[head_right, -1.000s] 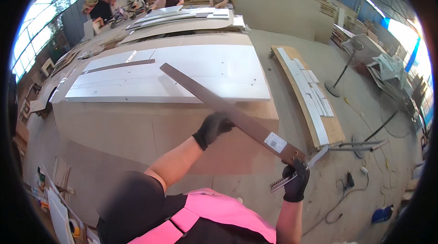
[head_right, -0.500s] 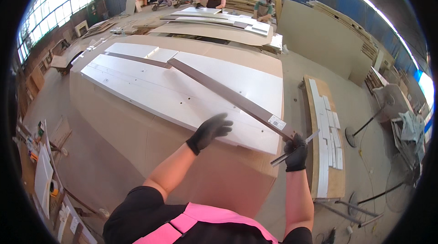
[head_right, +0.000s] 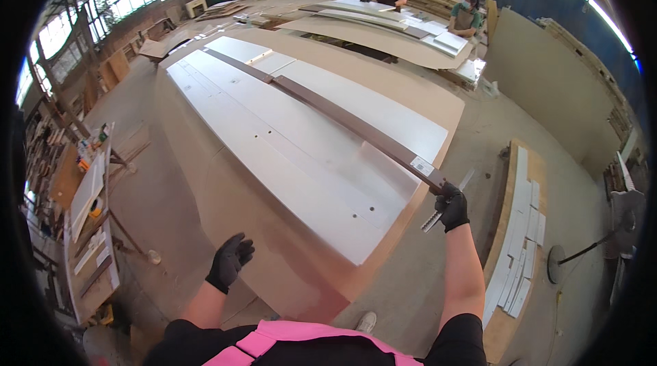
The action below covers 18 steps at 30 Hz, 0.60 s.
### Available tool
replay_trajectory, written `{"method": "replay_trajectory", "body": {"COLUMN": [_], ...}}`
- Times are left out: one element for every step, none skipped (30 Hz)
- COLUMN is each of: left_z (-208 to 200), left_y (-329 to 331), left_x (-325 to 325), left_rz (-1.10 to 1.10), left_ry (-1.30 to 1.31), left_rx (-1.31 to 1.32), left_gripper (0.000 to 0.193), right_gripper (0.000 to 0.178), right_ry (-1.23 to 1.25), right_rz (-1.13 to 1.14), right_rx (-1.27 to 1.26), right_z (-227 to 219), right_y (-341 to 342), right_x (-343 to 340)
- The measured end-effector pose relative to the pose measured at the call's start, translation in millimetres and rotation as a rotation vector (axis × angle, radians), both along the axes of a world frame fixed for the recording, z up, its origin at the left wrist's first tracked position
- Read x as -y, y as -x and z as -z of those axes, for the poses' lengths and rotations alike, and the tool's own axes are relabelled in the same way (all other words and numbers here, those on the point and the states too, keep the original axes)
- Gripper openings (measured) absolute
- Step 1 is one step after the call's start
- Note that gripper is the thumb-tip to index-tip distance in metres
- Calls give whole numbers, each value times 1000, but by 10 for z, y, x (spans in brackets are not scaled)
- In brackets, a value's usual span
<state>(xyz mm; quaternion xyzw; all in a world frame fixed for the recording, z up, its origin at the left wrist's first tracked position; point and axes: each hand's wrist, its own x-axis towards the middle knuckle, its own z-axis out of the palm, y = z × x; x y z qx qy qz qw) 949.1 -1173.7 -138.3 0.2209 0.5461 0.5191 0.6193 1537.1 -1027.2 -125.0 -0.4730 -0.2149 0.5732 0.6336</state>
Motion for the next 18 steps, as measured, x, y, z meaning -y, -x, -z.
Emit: {"method": "replay_trajectory", "body": {"left_z": [82,183,297,419,554,700,849,1023,1210,1387,1569,1731,1957,2028,2126,2194,2250,2281], "left_y": [-71,-145,-210,-231,-209,-144,-53,34,131,254,384,472,429,449,435,409,349,296], "left_x": [206,434,662,873,1063,1263,1548,1818,2108,2456,2770,3122,3355,3717,3921,4069,4178,4240], "left_rz": [-58,-55,-59,-6,51,130,263,659,973,961,991,751,810,720,692,678,668,671], "left_ry": [70,96,141,212,251,355,377,386,442,384,297,525,427,616,717,777,821,836], "left_rx": [24,24,17,-24,-45,-59,-184,-718,-1132,-1206,-1189,-1043,-1207,-1121,-1075,-1046,-1031,-1028], "left_gripper": [40,40,39,39,39,40,43,49,54,59,57,53,48,47,47,47,47,47], "right_gripper": [23,26,25,25,24,25,25,25,26,26,26,28,30,33,36,37,39,41], "right_ry": [-10,25,35,50,52,105,130,150,138,122,156,168,164,158,150,218,292,281], "right_rz": [-59,-75,-104,-125,-144,-160,-184,-205,-232,-251,-243,-221,-233,-230,-227,-212,-176,-171], "right_rx": [-16,-23,-42,-31,-18,-14,-11,-2,24,57,106,95,79,150,223,331,444,464], "right_z": [73,128,164,188,206,220,236,248,261,271,272,276,251,244,204,164,119,79], "right_y": [-71,-130,-185,-225,-260,-291,-309,-324,-339,-345,-364,-367,-398,-408,-451,-493,-538,-593], "right_x": [-1,-35,-68,-112,-152,-177,-208,-229,-243,-249,-250,-251,-255,-250,-261,-275,-300,-321]}}
